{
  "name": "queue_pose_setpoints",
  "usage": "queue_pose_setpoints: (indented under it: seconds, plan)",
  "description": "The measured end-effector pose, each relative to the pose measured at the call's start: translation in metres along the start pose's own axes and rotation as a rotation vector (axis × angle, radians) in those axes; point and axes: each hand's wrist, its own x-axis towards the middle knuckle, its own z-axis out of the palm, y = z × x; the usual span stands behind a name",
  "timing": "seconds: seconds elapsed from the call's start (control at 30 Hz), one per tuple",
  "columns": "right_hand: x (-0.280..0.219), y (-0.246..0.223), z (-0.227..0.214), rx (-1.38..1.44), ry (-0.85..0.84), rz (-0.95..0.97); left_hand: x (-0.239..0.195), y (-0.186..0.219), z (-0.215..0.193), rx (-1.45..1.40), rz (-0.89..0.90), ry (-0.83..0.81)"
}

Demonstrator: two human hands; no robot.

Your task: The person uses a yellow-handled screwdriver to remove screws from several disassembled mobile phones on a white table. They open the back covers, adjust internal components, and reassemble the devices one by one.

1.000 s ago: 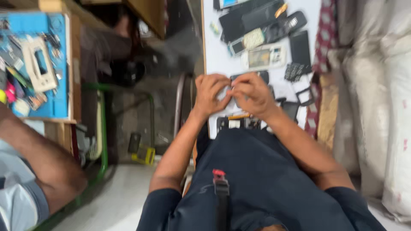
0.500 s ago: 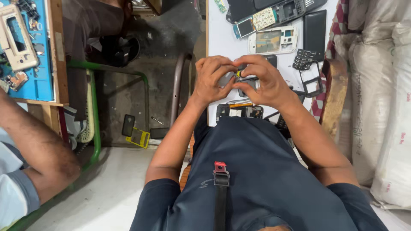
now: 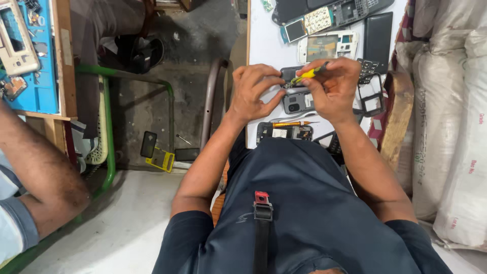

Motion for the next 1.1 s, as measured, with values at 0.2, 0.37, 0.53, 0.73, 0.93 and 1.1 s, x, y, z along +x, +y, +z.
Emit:
queue_pose_setpoints:
  seconds: [0.2,0.37,0.53,0.73,0.93,1.1]
  plan:
    - [0.001,-0.015,-0.010,-0.035,0.086,-0.093,0.011,0.007,-0.001,0.071,0.028,0.066]
    - [0.003,-0.024,-0.042,-0.162,0.249,-0.126,0.051,0.005,0.022,0.146,0.061,0.088]
    - [-0.001,-0.021,-0.045,-0.256,0.230,-0.152,0.065,0.009,0.032,0.230,0.030,-0.049]
    - [-0.009,-0.017,-0.052,-0.329,0.242,-0.178,0.018,0.017,0.013,0.201,-0.079,-0.083]
    - [-0.006,-0.021,-0.052,-0.370,0.198,-0.145,0.014,0.013,0.009,0.138,-0.076,-0.090]
    - [-0.018,-0.022,-0.055,-0.250,0.241,-0.117,0.009,0.005,0.009,0.001,-0.081,-0.060]
